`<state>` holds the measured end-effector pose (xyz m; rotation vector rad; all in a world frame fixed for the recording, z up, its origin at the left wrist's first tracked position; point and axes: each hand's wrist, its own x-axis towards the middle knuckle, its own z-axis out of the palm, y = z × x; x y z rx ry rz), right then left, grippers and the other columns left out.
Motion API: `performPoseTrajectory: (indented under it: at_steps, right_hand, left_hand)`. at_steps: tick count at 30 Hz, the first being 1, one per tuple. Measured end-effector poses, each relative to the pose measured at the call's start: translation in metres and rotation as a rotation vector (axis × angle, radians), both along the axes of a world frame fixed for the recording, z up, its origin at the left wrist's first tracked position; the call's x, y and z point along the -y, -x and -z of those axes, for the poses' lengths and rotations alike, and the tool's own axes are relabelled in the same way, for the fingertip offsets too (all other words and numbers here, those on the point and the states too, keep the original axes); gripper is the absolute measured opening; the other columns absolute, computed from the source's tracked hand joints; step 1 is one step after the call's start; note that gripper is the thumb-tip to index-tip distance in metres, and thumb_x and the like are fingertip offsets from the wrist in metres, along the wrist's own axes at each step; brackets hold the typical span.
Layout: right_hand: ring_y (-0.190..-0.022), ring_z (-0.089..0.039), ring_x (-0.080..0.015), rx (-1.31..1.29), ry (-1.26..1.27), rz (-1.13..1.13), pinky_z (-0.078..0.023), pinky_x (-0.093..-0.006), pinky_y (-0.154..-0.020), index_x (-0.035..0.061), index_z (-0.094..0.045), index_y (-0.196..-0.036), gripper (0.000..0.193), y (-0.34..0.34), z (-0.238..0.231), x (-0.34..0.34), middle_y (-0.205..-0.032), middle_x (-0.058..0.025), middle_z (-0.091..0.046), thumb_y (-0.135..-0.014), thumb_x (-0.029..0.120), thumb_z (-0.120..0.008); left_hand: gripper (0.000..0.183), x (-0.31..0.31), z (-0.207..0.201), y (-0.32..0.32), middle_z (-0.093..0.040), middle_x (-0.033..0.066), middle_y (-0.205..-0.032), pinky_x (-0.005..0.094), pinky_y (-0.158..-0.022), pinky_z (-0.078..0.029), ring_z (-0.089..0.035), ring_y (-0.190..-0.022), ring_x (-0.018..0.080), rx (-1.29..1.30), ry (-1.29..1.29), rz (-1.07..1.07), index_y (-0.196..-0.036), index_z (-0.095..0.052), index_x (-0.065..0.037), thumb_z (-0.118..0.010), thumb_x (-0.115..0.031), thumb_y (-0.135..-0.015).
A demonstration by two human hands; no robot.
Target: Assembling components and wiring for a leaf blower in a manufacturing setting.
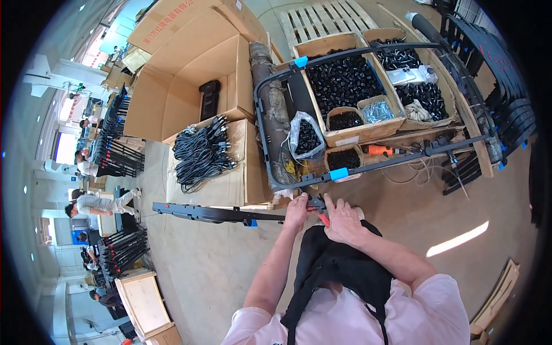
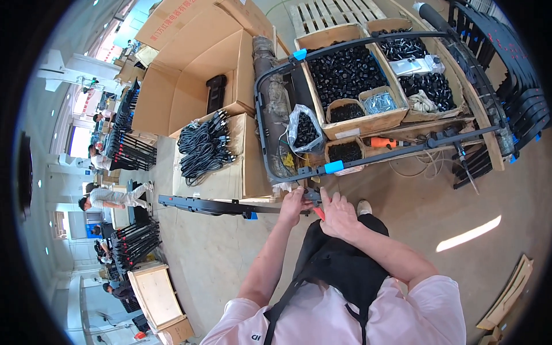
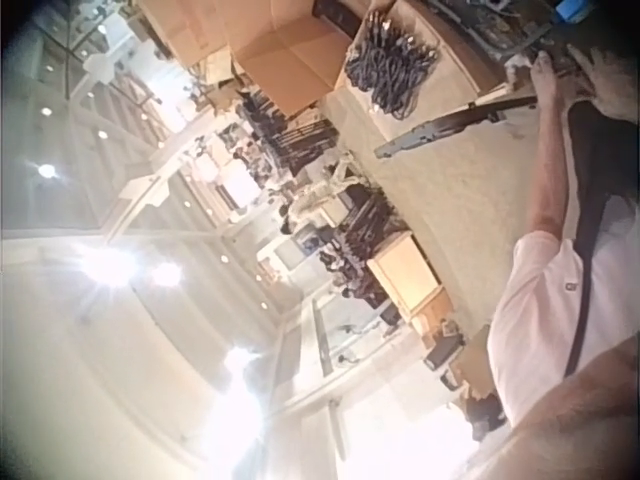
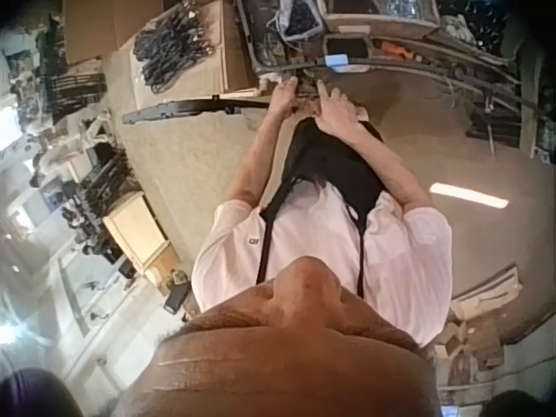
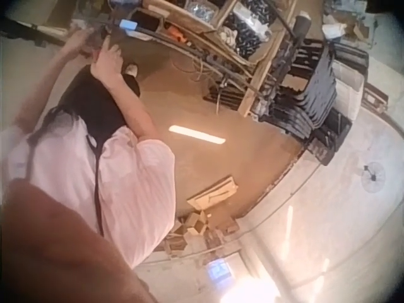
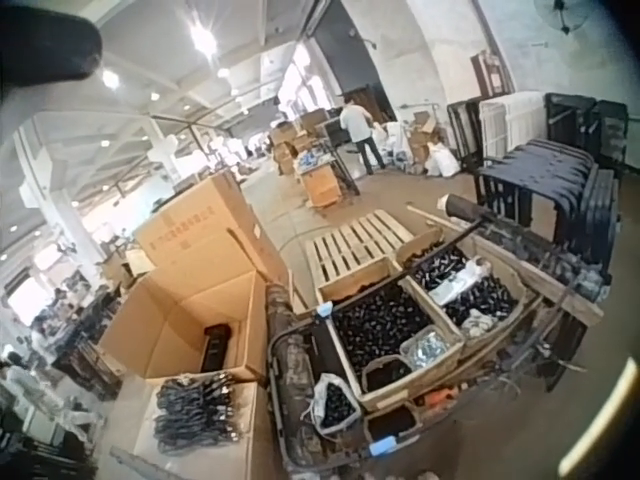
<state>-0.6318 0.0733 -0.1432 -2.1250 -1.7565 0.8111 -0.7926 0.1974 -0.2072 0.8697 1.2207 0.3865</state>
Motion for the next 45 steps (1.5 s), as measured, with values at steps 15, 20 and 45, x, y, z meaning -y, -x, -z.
performPoseTrajectory:
  at_steps: [15,20,45]
  right_hand:
    - [-0.091,-0.068,-0.0426,0.125,-0.021,0.224,-0.060,-0.0509,-0.075,0.0160,-0.033,-0.163,0.090,0.082,-0.010,-0.015,-0.107,-0.0241,-0.056,-0.082,0.015,-0.072]
    - [-0.090,-0.069,-0.0404,0.214,-0.015,0.411,-0.061,-0.0471,-0.071,0.0176,-0.034,-0.163,0.090,0.120,-0.007,-0.023,-0.107,-0.0231,-0.055,-0.082,0.015,-0.073]
    - [-0.087,-0.070,-0.0198,-1.112,0.040,0.552,-0.055,-0.0345,-0.070,0.0045,-0.035,-0.161,0.085,0.088,0.077,-0.021,-0.120,-0.0139,-0.071,-0.081,0.007,-0.063]
  left_hand:
    - [0.041,-0.113,-0.043,-0.002,-0.075,0.0109,-0.096,0.0465,-0.096,-0.042,-0.062,-0.107,0.0322,-0.968,-1.439,0.740,-0.085,-0.077,-0.007,-0.064,-0.045,-0.095]
    - [0.035,-0.114,-0.036,-0.009,-0.074,0.0259,-0.094,0.0573,-0.085,-0.053,-0.071,-0.094,0.0452,-0.606,-1.097,0.727,-0.103,-0.062,-0.004,-0.059,-0.038,-0.101]
    - [0.033,-0.116,-0.025,-0.012,-0.073,0.0300,-0.089,0.0587,-0.081,-0.055,-0.072,-0.087,0.0487,-0.582,-1.087,0.631,-0.104,-0.062,-0.001,-0.055,-0.033,-0.105]
